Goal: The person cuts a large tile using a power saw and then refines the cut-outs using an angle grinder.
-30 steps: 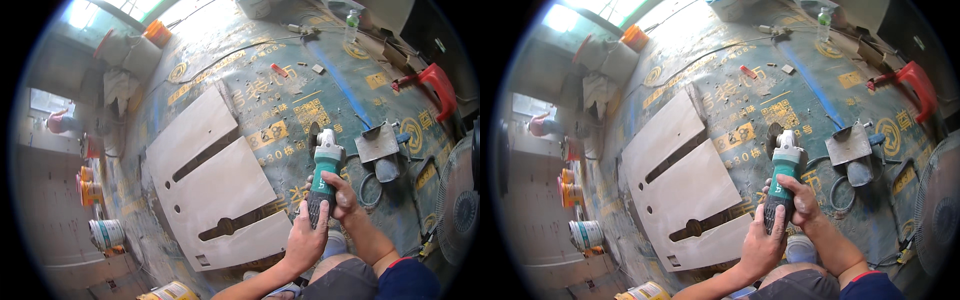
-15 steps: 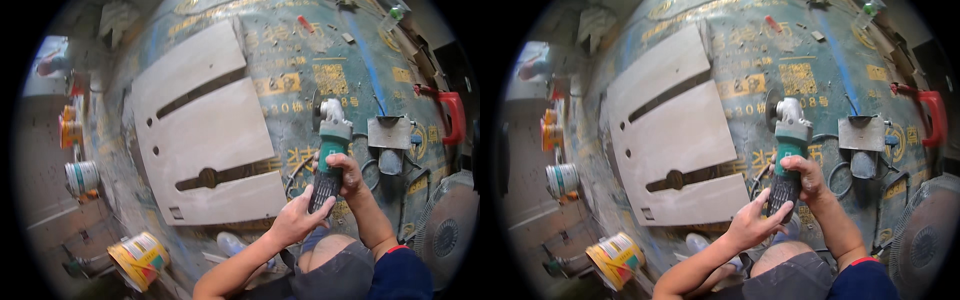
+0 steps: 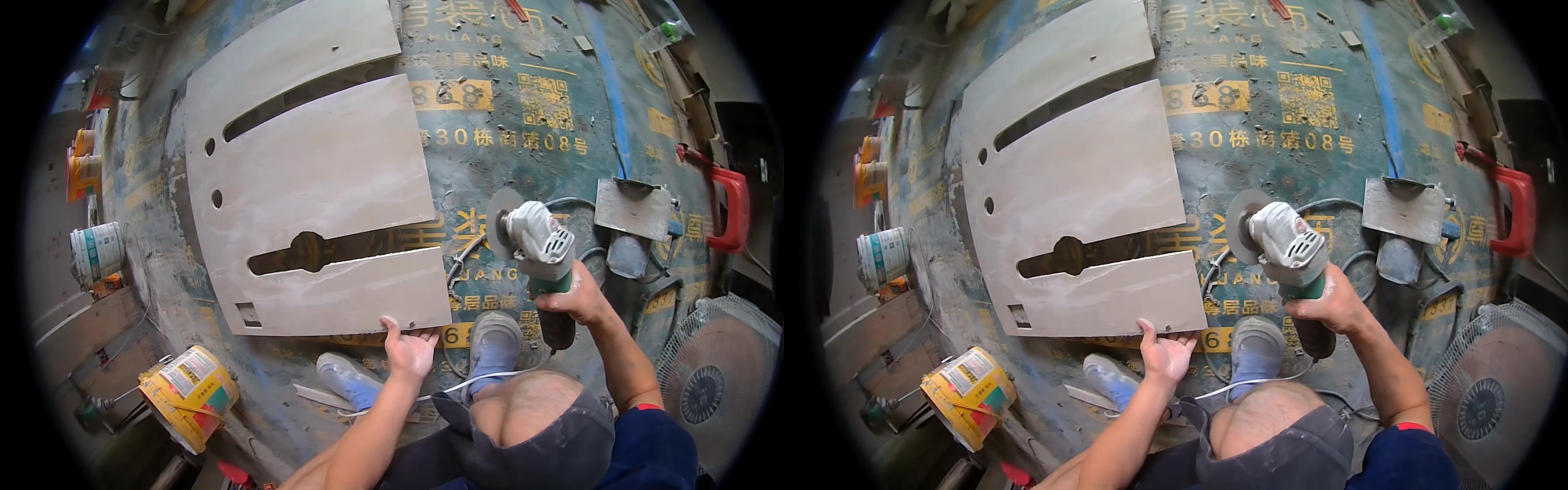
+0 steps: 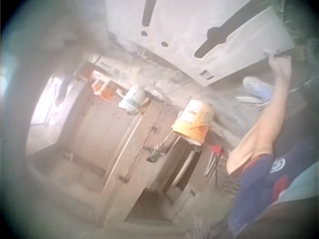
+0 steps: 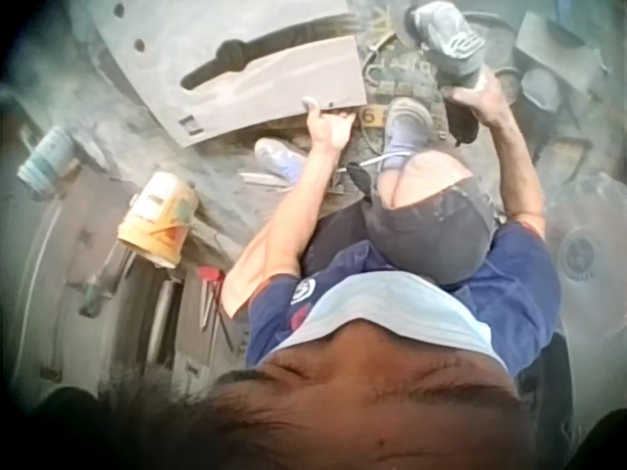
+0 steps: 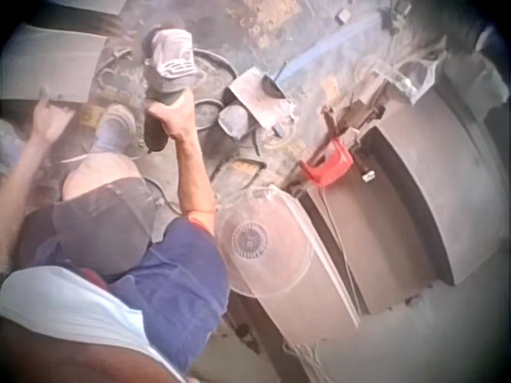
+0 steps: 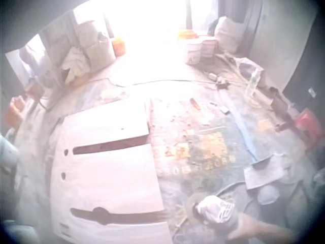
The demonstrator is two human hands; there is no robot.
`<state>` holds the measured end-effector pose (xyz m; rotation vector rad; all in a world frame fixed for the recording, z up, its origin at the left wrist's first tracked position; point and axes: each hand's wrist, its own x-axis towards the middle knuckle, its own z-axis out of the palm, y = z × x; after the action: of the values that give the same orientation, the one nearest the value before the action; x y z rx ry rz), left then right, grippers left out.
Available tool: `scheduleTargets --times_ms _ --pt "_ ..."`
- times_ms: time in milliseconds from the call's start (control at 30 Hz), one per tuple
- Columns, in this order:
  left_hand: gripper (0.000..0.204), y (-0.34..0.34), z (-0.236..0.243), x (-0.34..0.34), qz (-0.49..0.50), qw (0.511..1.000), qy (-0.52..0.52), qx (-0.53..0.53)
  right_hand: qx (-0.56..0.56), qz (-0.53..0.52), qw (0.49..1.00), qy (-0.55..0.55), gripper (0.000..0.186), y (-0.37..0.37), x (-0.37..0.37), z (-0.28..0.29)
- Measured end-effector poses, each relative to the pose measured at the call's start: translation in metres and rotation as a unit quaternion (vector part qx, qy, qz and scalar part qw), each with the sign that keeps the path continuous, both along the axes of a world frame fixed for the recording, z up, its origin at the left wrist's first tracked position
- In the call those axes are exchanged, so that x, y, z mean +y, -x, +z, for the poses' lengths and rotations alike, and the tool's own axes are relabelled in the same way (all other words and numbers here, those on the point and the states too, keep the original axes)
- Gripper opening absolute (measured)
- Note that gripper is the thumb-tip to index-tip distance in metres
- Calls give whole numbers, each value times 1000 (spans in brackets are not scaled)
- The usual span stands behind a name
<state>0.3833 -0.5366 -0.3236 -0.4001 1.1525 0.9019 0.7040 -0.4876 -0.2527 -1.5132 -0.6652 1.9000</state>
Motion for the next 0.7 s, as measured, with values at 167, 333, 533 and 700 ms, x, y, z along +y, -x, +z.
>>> scheduleTargets --times_ms 167,333,533,700 --pt "90 -10 11 11 55 997 50 22 1 10 1000 19 62 9 -7 -6" --pt "84 -14 13 14 56 997 46 34 -17 26 999 7 61 16 -10 -10" --pt "77 -16 22 11 66 996 48 44 -33 89 995 30 60 10 -20 -21" --pt "74 -19 36 16 32 995 46 78 -59 132 989 -17 62 13 -26 -16"
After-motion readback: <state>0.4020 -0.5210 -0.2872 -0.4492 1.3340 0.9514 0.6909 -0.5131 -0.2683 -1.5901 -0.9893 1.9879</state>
